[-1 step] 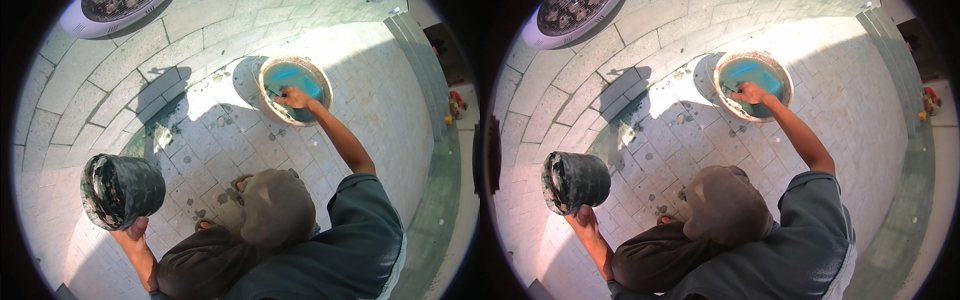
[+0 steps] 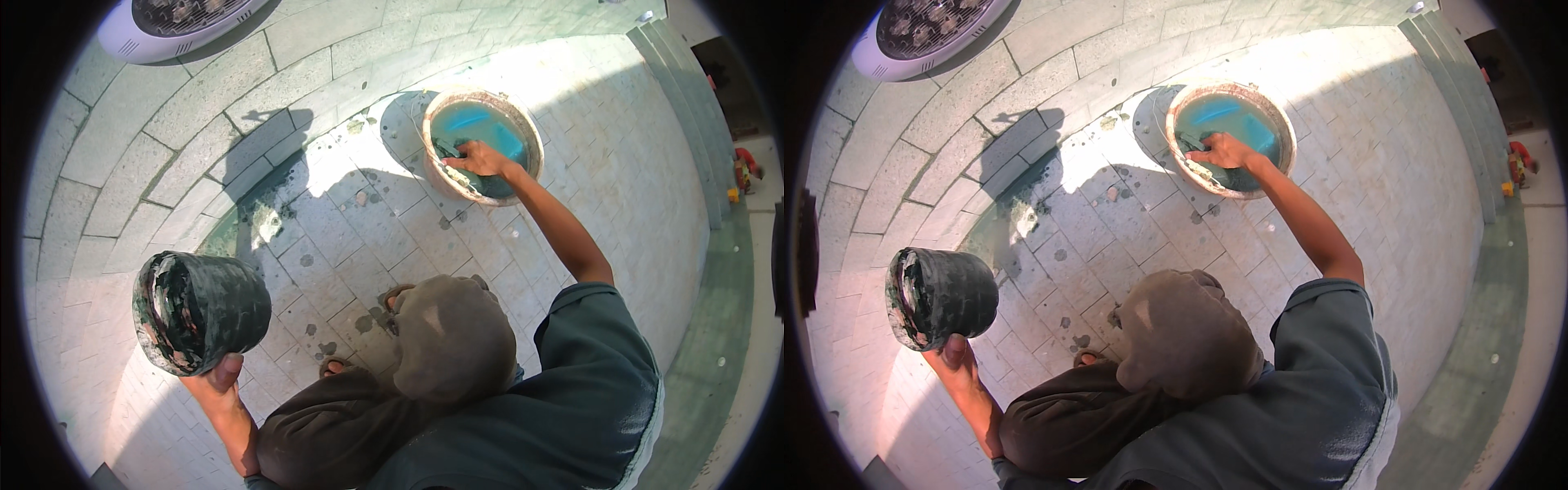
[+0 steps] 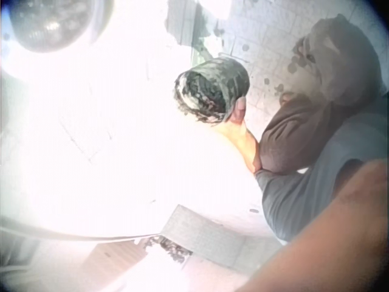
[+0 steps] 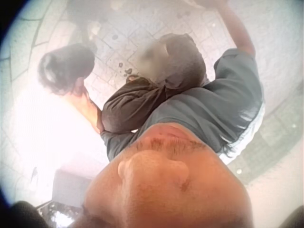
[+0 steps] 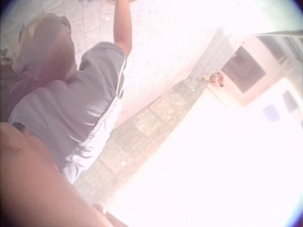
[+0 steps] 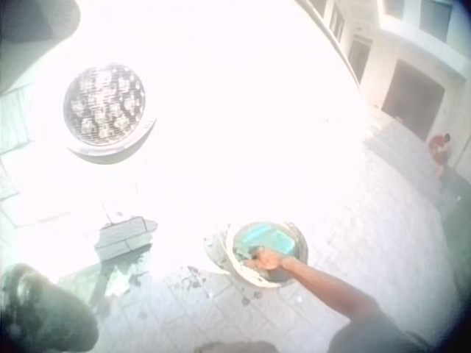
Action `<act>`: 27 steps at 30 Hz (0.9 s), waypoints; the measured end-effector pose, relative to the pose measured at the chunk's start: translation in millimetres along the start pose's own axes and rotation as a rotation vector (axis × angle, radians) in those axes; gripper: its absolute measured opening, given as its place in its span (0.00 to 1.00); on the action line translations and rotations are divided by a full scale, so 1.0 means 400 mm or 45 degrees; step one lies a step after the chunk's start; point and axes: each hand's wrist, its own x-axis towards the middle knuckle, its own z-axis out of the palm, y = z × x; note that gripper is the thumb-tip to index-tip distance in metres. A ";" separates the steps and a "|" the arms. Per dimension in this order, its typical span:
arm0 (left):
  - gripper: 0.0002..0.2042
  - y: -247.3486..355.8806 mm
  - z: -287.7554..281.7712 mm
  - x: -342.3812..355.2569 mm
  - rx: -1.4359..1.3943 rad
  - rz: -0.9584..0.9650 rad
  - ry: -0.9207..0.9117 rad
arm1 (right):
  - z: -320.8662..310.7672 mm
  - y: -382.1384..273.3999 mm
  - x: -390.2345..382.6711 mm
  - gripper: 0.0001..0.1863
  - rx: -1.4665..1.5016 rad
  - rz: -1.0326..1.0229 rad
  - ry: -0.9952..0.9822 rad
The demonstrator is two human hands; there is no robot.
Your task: The person mixes grout in a container and applies it to the gaps between wall tiles using a small tool and a sponge.
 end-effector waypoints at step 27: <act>0.62 0.031 0.061 0.011 -0.043 -0.194 -0.018 | 0.111 0.179 0.058 0.22 0.193 -0.344 0.515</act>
